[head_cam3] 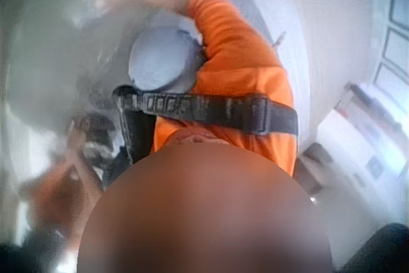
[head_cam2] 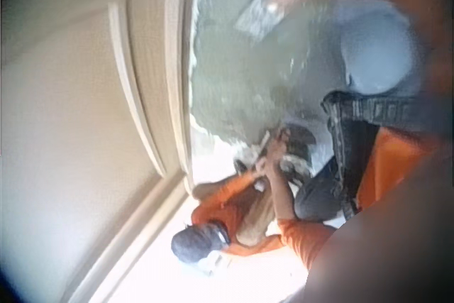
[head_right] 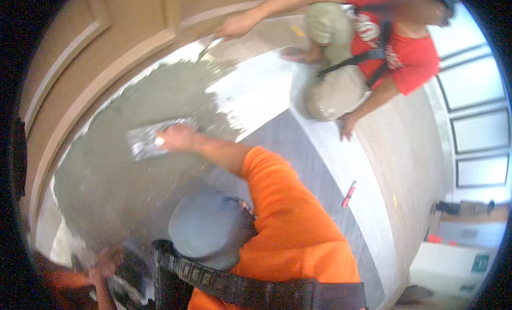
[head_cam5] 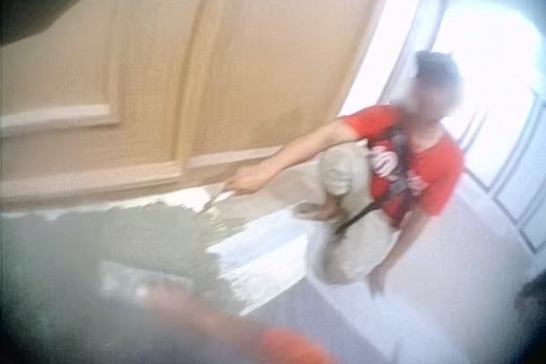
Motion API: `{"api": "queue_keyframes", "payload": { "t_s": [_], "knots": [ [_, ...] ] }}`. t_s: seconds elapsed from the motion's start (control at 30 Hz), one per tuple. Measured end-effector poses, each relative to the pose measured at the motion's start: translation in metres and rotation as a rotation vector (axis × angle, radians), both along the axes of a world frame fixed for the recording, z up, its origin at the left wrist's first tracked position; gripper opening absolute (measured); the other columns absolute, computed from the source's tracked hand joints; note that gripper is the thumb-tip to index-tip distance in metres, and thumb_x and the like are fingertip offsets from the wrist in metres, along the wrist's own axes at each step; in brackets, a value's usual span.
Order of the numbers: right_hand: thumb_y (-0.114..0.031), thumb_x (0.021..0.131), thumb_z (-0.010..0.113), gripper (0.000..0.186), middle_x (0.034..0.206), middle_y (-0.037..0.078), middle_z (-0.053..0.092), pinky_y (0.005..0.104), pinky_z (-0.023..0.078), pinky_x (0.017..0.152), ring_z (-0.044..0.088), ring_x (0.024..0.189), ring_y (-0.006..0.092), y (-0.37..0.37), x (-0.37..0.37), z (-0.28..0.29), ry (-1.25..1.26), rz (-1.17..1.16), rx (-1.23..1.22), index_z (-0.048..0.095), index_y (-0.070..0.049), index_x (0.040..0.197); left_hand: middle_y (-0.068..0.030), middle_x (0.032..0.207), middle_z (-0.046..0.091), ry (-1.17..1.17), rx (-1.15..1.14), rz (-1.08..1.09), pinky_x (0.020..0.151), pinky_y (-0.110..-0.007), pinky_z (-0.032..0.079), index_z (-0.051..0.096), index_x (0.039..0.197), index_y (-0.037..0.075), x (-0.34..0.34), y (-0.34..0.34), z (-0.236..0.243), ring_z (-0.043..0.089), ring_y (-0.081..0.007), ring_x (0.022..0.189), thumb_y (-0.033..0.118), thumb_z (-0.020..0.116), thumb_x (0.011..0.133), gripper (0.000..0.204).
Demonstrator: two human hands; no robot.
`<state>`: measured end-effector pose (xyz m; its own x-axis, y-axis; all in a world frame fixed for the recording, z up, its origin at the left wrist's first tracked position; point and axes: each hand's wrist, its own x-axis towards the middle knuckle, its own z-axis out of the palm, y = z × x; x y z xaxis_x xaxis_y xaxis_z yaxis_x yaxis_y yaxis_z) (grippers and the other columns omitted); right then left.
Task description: The person applies wet cement to a floor surface using a trowel, smoothing and leveling the material. Two other workers are also applying cement nearby.
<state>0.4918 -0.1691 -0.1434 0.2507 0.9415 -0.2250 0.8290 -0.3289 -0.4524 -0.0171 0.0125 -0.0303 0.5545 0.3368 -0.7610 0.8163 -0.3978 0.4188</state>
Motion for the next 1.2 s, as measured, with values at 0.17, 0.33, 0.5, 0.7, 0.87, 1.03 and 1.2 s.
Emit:
{"api": "queue_keyframes", "payload": {
  "t_s": [0.17,0.33,0.5,0.7,0.87,1.03,1.2],
  "knots": [
    [-0.048,0.096,0.063,0.047,0.098,0.024,0.074,0.0570,0.057,0.083,0.071,0.095,0.0462,0.001,-0.035,0.010,0.102,-0.189,0.209,0.059,-0.009,0.123,-0.0121,0.097,0.073,-0.063,-0.096,0.191,0.087,-0.036,0.053,0.063,0.132,0.000,-0.001,0.008,-0.031,0.069,-0.0230,0.092,0.017,0.060,0.094,0.042],
    [-0.040,0.095,0.065,0.048,0.103,0.027,0.072,0.0548,0.055,0.089,0.069,0.099,0.0489,-0.022,-0.072,0.013,0.313,-0.392,0.294,0.057,-0.006,0.128,-0.0091,0.090,0.070,-0.088,-0.098,0.073,0.083,-0.036,0.052,0.063,0.132,0.000,0.030,0.001,-0.017,0.066,-0.0220,0.086,0.015,0.057,0.094,0.041],
    [-0.040,0.092,0.070,0.049,0.104,0.028,0.072,0.0550,0.054,0.088,0.068,0.100,0.0490,-0.039,-0.074,-0.007,0.463,-0.517,0.282,0.061,-0.005,0.125,-0.0130,0.111,0.065,-0.056,-0.132,0.177,0.080,-0.038,0.054,0.042,0.150,0.005,-0.011,0.047,-0.063,0.065,-0.0259,0.089,0.029,0.058,0.099,0.059],
    [-0.039,0.095,0.069,0.047,0.102,0.030,0.072,0.0524,0.056,0.083,0.070,0.097,0.0491,-0.029,-0.088,-0.010,0.446,-0.550,0.280,0.063,-0.005,0.127,-0.0138,0.144,0.053,-0.486,-0.116,1.194,0.087,-0.046,0.058,0.030,0.162,0.014,-0.064,0.088,-0.063,0.063,-0.0302,0.111,0.052,0.053,0.104,0.073],
    [-0.037,0.098,0.067,0.046,0.095,0.025,0.073,0.0488,0.058,0.075,0.072,0.084,0.0401,-0.020,-0.103,0.001,0.524,-0.505,0.245,0.061,0.001,0.123,-0.0123,0.116,0.068,0.003,-0.234,0.162,0.099,-0.037,0.050,0.055,0.148,0.010,0.020,0.025,-0.006,0.065,-0.0248,0.102,0.042,0.061,0.100,0.058],
    [-0.033,0.102,0.065,0.036,0.082,0.010,0.062,0.0378,0.049,0.046,0.056,0.053,0.0197,-0.007,-0.127,-0.031,0.899,-0.913,0.470,0.054,-0.001,0.116,-0.0170,0.119,0.071,0.140,-0.056,-0.059,0.101,-0.042,0.047,0.057,0.147,0.011,0.006,-0.003,-0.011,0.065,-0.0342,0.112,0.041,0.062,0.100,0.056],
    [-0.033,0.104,0.063,0.036,0.072,0.003,0.049,0.0332,0.042,0.039,0.046,0.047,0.0139,-0.059,-0.087,-0.017,1.200,-1.419,0.758,0.044,-0.008,0.121,-0.0201,0.144,0.062,0.145,0.105,0.135,0.109,-0.039,0.045,0.049,0.153,0.004,-0.001,0.012,-0.008,0.059,-0.0289,0.131,0.034,0.058,0.102,0.060]
  ]
}}
